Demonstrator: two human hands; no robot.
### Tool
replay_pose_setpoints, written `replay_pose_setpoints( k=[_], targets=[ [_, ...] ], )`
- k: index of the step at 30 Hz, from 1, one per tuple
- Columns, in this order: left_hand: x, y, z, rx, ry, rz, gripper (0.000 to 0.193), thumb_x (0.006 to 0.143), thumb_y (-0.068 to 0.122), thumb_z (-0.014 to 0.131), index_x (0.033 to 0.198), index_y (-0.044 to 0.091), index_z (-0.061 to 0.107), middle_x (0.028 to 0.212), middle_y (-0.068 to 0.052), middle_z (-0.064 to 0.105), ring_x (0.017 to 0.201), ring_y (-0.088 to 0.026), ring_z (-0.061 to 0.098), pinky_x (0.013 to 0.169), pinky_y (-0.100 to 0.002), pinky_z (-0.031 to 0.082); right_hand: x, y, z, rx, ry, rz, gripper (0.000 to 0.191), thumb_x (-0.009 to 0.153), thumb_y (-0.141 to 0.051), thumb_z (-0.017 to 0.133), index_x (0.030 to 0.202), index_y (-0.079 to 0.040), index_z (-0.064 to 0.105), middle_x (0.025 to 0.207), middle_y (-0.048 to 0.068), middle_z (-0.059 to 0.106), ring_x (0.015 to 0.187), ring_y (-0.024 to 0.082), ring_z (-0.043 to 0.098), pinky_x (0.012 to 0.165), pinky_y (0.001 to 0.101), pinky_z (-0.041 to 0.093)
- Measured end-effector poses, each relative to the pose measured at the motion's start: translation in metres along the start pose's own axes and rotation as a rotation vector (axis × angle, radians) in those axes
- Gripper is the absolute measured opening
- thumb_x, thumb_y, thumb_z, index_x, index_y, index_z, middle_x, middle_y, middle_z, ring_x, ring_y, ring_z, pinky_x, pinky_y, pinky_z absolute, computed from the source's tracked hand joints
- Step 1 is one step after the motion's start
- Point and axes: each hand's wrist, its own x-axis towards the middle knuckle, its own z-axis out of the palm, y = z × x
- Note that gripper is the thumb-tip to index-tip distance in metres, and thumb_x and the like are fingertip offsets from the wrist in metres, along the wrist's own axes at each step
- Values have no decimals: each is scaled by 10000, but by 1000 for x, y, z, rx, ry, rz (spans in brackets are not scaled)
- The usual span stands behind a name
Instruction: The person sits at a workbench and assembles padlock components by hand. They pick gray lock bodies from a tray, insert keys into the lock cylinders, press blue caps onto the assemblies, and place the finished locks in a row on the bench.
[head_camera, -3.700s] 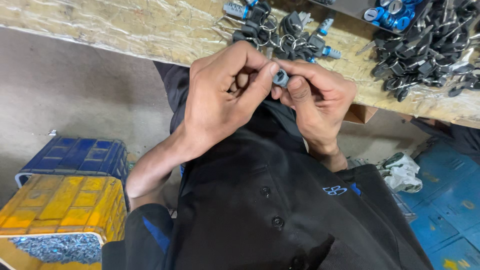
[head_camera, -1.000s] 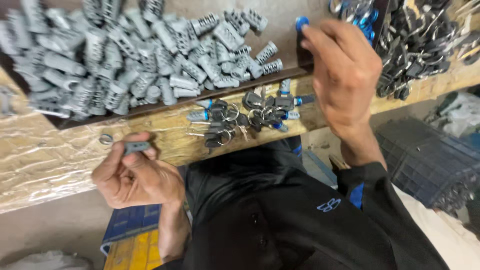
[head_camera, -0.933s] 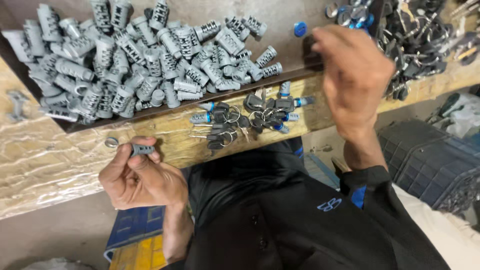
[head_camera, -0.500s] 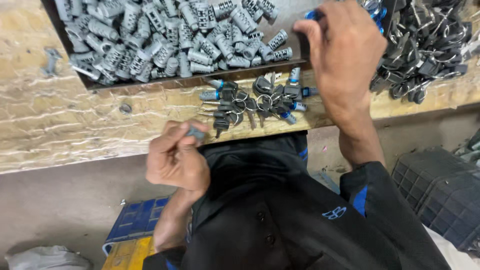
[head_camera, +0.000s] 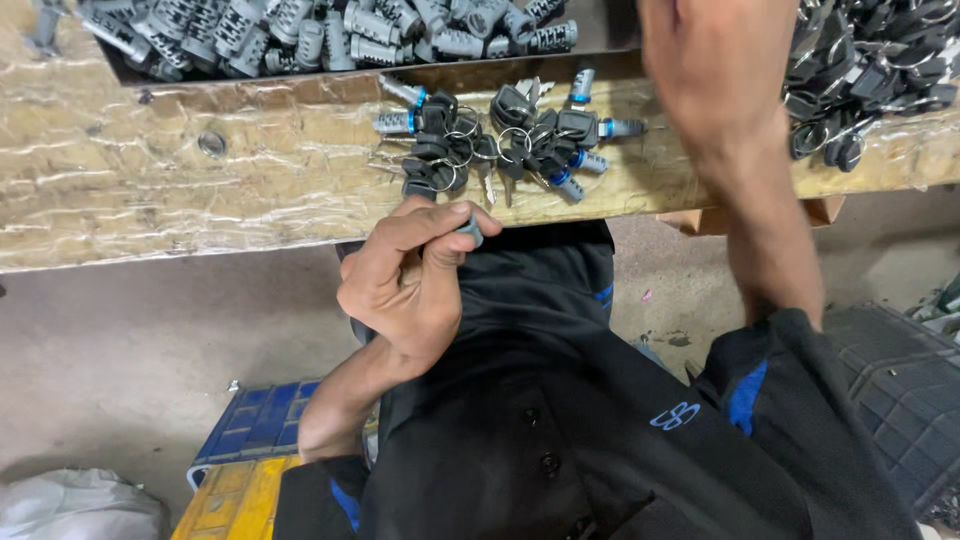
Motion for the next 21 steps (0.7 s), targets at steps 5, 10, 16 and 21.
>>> replay_pose_setpoints(
  k=[5, 10, 16, 21],
  targets=[
    [-2, 2, 8, 2, -59, -9, 170, 969, -185, 660, 1106, -84, 650, 988, -193, 728, 822, -247, 757, 741, -282, 603, -25, -85, -43, 423, 46, 149, 36, 1047, 1, 713, 1070, 16, 689, 930, 130, 662, 745, 233, 620, 670, 331, 486],
    [-7, -9, 1, 140, -68, -30, 160, 986, -176, 663, 1089, -53, 667, 940, -151, 752, 811, -192, 739, 773, -271, 605, -35, -111, -38, 395, 81, 322, 56, 1065, 49, 740, 1102, 43, 698, 927, 148, 694, 760, 226, 643, 673, 311, 510],
    [-10, -32, -42, -15, 292, -16, 114, 1125, 5, 623, 1236, -9, 600, 974, -200, 759, 645, -121, 542, 589, -225, 461, -72, -108, -15, 766, 12, 176, 92, 969, 66, 689, 1053, 40, 663, 863, 119, 702, 712, 228, 694, 618, 324, 541],
    [3, -41, -63, -60, 379, 41, 169, 1116, 110, 663, 1216, -11, 602, 980, -198, 753, 637, -111, 556, 584, -216, 464, -102, -137, 26, 636, -515, 128, 128, 935, -34, 732, 1054, -15, 688, 894, 171, 648, 810, 364, 649, 704, 442, 500]
  ],
)
